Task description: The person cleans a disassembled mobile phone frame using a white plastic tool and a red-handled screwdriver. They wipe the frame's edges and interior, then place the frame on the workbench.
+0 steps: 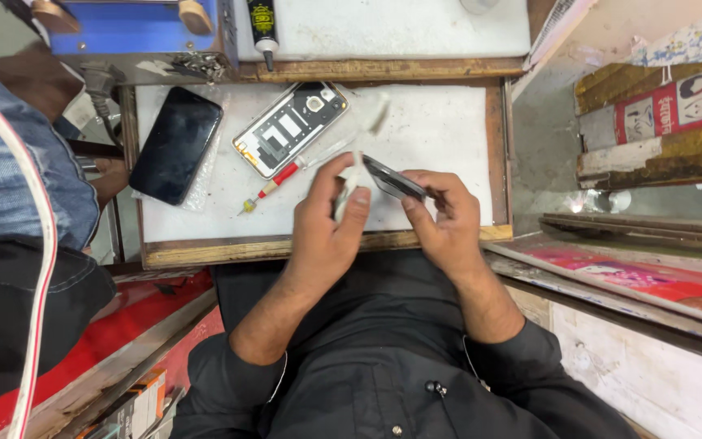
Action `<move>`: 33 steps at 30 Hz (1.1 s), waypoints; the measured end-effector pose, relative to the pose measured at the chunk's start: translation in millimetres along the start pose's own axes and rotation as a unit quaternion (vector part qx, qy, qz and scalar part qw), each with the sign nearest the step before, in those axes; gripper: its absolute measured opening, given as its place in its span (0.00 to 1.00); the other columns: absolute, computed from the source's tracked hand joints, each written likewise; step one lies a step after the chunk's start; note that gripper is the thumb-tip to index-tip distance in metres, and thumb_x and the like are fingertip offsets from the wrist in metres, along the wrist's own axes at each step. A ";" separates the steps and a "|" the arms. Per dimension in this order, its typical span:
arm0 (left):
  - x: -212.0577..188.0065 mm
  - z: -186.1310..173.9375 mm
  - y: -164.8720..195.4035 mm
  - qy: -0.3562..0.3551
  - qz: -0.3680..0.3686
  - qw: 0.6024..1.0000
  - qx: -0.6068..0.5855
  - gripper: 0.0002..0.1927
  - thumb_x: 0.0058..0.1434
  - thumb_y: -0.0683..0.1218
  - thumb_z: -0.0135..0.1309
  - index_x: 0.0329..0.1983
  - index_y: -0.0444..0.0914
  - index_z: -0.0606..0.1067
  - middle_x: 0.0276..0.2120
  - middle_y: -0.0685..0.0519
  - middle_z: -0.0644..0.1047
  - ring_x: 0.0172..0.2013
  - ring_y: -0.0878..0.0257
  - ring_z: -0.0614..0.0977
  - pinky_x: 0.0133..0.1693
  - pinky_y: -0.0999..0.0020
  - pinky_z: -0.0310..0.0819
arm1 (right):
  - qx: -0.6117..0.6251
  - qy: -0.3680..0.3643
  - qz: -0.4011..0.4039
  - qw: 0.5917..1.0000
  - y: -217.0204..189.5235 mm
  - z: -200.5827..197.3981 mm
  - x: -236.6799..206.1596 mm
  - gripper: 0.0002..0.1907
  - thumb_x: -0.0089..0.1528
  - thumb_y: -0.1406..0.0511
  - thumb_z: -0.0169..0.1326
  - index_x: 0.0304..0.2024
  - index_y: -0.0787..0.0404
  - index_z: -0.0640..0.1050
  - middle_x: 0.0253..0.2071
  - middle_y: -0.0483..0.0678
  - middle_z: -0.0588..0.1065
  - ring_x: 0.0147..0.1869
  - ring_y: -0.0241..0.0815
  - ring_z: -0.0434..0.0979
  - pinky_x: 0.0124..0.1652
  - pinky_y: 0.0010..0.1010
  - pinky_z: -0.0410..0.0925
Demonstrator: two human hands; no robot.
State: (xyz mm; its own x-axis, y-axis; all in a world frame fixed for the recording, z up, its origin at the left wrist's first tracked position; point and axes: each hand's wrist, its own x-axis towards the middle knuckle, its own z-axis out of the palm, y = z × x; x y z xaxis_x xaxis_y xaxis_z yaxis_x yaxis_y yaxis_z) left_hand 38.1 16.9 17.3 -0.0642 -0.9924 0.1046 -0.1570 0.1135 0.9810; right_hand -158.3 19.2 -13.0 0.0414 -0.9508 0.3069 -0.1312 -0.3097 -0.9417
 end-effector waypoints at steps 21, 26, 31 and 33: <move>-29.1 3.4 19.1 0.025 0.120 0.970 0.212 0.13 0.72 0.42 0.53 0.58 0.35 0.74 0.36 0.46 0.79 0.32 0.50 0.83 0.31 0.60 0.76 | -0.168 -0.005 -0.055 0.984 -14.4 -4.7 -4.7 0.17 0.72 0.64 0.56 0.60 0.66 0.76 0.55 0.59 0.79 0.58 0.49 0.83 0.55 0.32 0.76; -40.9 8.0 28.1 -0.040 0.129 0.961 0.241 0.14 0.68 0.43 0.57 0.56 0.36 0.75 0.33 0.47 0.79 0.29 0.51 0.82 0.29 0.59 0.75 | -0.166 -0.011 0.007 0.986 -20.7 -3.2 -3.2 0.15 0.72 0.65 0.55 0.59 0.67 0.77 0.52 0.56 0.82 0.50 0.44 0.84 0.49 0.30 0.76; -49.8 15.1 26.0 -0.070 0.157 0.957 0.235 0.14 0.66 0.44 0.58 0.52 0.35 0.76 0.33 0.47 0.78 0.28 0.52 0.81 0.28 0.60 0.75 | -0.126 -0.025 -0.027 0.991 -16.6 -1.4 -0.1 0.16 0.72 0.66 0.55 0.60 0.67 0.76 0.56 0.58 0.79 0.60 0.47 0.83 0.57 0.34 0.77; -49.8 6.3 18.0 -0.053 0.152 0.964 0.209 0.12 0.66 0.44 0.59 0.51 0.36 0.77 0.32 0.48 0.78 0.27 0.52 0.81 0.29 0.59 0.74 | -0.148 -0.031 -0.041 0.988 -15.1 -0.3 0.6 0.16 0.72 0.64 0.56 0.59 0.67 0.75 0.56 0.58 0.79 0.58 0.45 0.84 0.55 0.32 0.78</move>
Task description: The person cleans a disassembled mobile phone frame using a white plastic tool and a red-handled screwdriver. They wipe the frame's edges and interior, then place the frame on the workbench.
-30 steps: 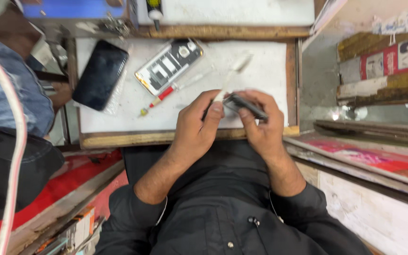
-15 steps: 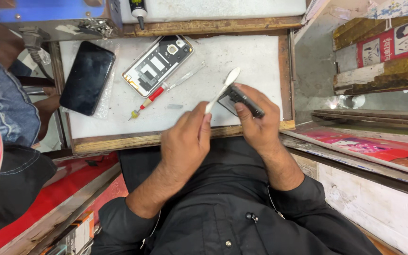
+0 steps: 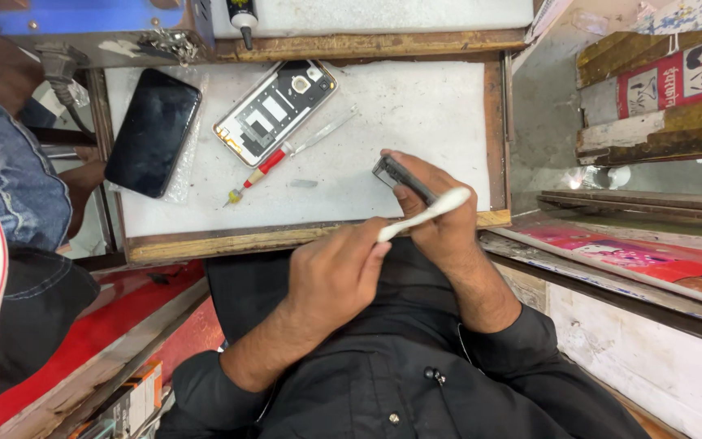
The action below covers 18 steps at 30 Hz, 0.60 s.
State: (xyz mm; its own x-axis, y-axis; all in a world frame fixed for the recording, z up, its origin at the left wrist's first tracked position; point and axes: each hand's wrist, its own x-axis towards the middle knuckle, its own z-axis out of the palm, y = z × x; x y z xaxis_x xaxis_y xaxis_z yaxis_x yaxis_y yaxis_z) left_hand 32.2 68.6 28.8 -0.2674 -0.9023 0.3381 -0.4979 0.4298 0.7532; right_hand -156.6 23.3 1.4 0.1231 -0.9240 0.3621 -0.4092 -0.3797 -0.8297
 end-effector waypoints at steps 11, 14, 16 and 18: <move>3.1 -84.6 -99.8 0.117 -0.108 0.920 0.357 0.13 0.67 0.41 0.60 0.54 0.35 0.80 0.41 0.47 0.78 0.41 0.48 0.78 0.41 0.53 0.73 | -0.016 0.021 0.035 0.999 -6.3 -5.3 3.3 0.18 0.73 0.60 0.54 0.59 0.68 0.77 0.54 0.56 0.81 0.57 0.45 0.84 0.55 0.32 0.76; 0.7 -73.0 -97.2 0.100 -0.033 0.924 0.367 0.10 0.65 0.41 0.59 0.48 0.36 0.78 0.47 0.50 0.78 0.47 0.51 0.78 0.47 0.53 0.75 | -0.015 0.016 0.013 1.000 -8.2 -2.7 3.1 0.17 0.74 0.61 0.54 0.59 0.67 0.77 0.55 0.56 0.81 0.59 0.47 0.83 0.57 0.33 0.76; 2.7 -50.6 -93.3 0.045 -0.011 0.950 0.310 0.07 0.64 0.41 0.59 0.45 0.38 0.80 0.46 0.52 0.77 0.44 0.52 0.78 0.44 0.55 0.76 | -0.023 0.009 0.011 1.000 -9.6 -0.5 2.9 0.16 0.74 0.62 0.54 0.59 0.67 0.77 0.55 0.56 0.81 0.59 0.47 0.84 0.57 0.33 0.76; 8.1 -26.8 -93.1 0.013 -0.005 0.965 0.262 0.10 0.61 0.42 0.59 0.46 0.39 0.81 0.43 0.52 0.77 0.41 0.53 0.79 0.37 0.58 0.75 | -0.032 0.003 0.006 0.999 -11.0 1.2 3.1 0.15 0.73 0.63 0.55 0.59 0.66 0.77 0.55 0.56 0.81 0.59 0.47 0.84 0.56 0.33 0.76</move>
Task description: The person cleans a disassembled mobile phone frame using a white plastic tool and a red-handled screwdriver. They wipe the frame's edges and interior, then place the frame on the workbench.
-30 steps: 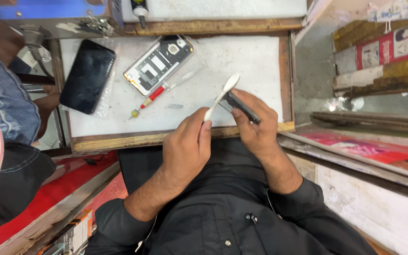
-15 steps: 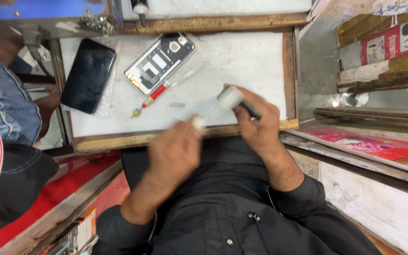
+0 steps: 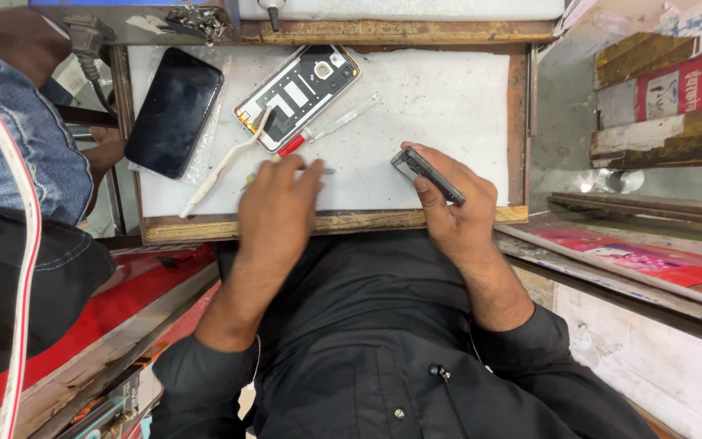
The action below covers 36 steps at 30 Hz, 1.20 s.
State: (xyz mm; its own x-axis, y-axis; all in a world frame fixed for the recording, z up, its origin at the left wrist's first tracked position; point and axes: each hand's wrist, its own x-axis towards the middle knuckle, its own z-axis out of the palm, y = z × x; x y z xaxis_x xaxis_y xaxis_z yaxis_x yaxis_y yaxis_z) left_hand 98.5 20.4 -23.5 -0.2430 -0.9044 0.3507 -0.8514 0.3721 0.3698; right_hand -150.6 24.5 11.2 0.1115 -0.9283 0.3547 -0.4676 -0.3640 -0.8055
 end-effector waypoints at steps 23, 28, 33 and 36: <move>48.0 -43.2 76.7 0.085 -0.077 0.943 -0.314 0.07 0.70 0.41 0.57 0.49 0.37 0.76 0.36 0.48 0.82 0.31 0.58 0.85 0.33 0.67 0.78 | -0.031 -0.003 -0.032 0.999 -10.5 9.6 0.6 0.14 0.71 0.67 0.57 0.59 0.63 0.77 0.55 0.56 0.80 0.59 0.48 0.84 0.54 0.32 0.77; 45.5 -35.5 77.3 0.051 -0.102 0.936 -0.333 0.05 0.71 0.42 0.57 0.47 0.37 0.76 0.32 0.50 0.82 0.29 0.60 0.85 0.30 0.68 0.77 | -0.021 -0.015 -0.035 0.999 -5.6 10.6 -3.5 0.15 0.72 0.66 0.57 0.60 0.62 0.76 0.57 0.56 0.80 0.61 0.50 0.83 0.56 0.33 0.78; 46.6 -36.9 76.3 0.045 -0.111 0.936 -0.331 0.05 0.70 0.42 0.57 0.47 0.37 0.76 0.32 0.50 0.81 0.28 0.61 0.85 0.30 0.68 0.76 | -0.026 -0.017 -0.032 0.999 -5.4 9.4 -1.7 0.15 0.72 0.66 0.57 0.61 0.61 0.76 0.57 0.56 0.80 0.62 0.50 0.83 0.57 0.34 0.78; 46.0 -38.9 79.0 0.060 -0.093 0.941 -0.320 0.05 0.71 0.41 0.57 0.48 0.37 0.76 0.34 0.49 0.81 0.30 0.59 0.85 0.32 0.66 0.77 | -0.032 -0.020 -0.036 0.999 -6.2 8.6 -1.1 0.15 0.71 0.68 0.57 0.61 0.61 0.76 0.57 0.57 0.80 0.62 0.50 0.83 0.57 0.34 0.77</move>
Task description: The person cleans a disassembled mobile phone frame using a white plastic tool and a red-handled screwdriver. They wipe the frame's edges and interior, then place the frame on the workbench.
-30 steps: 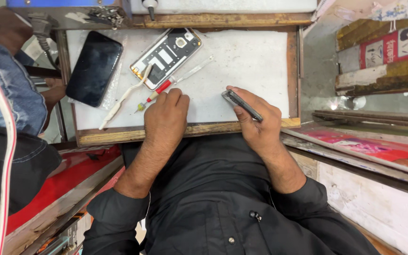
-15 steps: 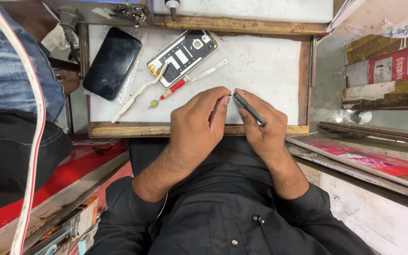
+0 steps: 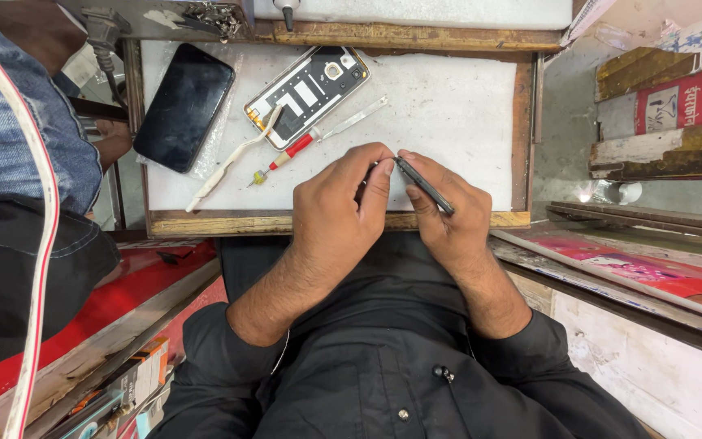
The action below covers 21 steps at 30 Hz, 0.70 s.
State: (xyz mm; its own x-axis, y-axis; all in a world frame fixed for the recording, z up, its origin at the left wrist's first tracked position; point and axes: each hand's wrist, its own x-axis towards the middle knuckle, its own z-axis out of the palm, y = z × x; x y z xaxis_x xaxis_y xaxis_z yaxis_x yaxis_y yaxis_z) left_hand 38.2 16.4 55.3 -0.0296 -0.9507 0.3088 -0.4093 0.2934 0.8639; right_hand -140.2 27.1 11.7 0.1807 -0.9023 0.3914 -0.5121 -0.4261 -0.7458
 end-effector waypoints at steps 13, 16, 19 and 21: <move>-10.6 1.6 4.4 0.026 0.084 0.992 0.087 0.07 0.72 0.41 0.58 0.51 0.36 0.75 0.33 0.51 0.80 0.30 0.58 0.83 0.32 0.66 0.77 | -0.019 0.004 -0.013 1.000 -10.1 5.0 2.0 0.17 0.70 0.71 0.58 0.61 0.61 0.76 0.57 0.56 0.80 0.58 0.49 0.85 0.53 0.31 0.79; -9.3 -2.8 7.8 0.001 0.014 1.000 0.013 0.07 0.71 0.41 0.56 0.50 0.36 0.75 0.30 0.51 0.80 0.27 0.63 0.83 0.28 0.69 0.75 | -0.031 0.007 -0.015 0.999 -11.7 5.6 4.7 0.16 0.70 0.70 0.59 0.61 0.61 0.76 0.56 0.56 0.80 0.59 0.49 0.84 0.54 0.31 0.79; -5.4 -8.5 7.7 -0.061 -0.119 0.989 -0.063 0.07 0.70 0.41 0.55 0.48 0.35 0.73 0.20 0.52 0.76 0.19 0.67 0.77 0.24 0.71 0.68 | -0.035 -0.002 -0.010 0.999 -14.3 5.7 5.0 0.16 0.70 0.70 0.58 0.61 0.62 0.76 0.56 0.56 0.80 0.59 0.50 0.84 0.55 0.32 0.78; -3.4 -12.0 5.7 -0.087 -0.170 0.976 -0.108 0.06 0.70 0.41 0.53 0.48 0.34 0.72 0.17 0.53 0.75 0.18 0.69 0.74 0.23 0.72 0.66 | -0.045 -0.006 -0.011 0.999 -15.6 6.5 5.1 0.15 0.70 0.70 0.59 0.59 0.61 0.77 0.55 0.56 0.80 0.58 0.49 0.85 0.54 0.32 0.79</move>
State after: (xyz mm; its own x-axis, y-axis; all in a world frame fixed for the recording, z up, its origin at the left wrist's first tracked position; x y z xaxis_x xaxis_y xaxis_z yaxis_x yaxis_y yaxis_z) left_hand 46.9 22.5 64.0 -0.0874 -0.9940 -0.0651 -0.2203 -0.0445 0.9744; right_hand -125.9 28.8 21.8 0.2028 -0.8939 0.3998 -0.5810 -0.4385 -0.6857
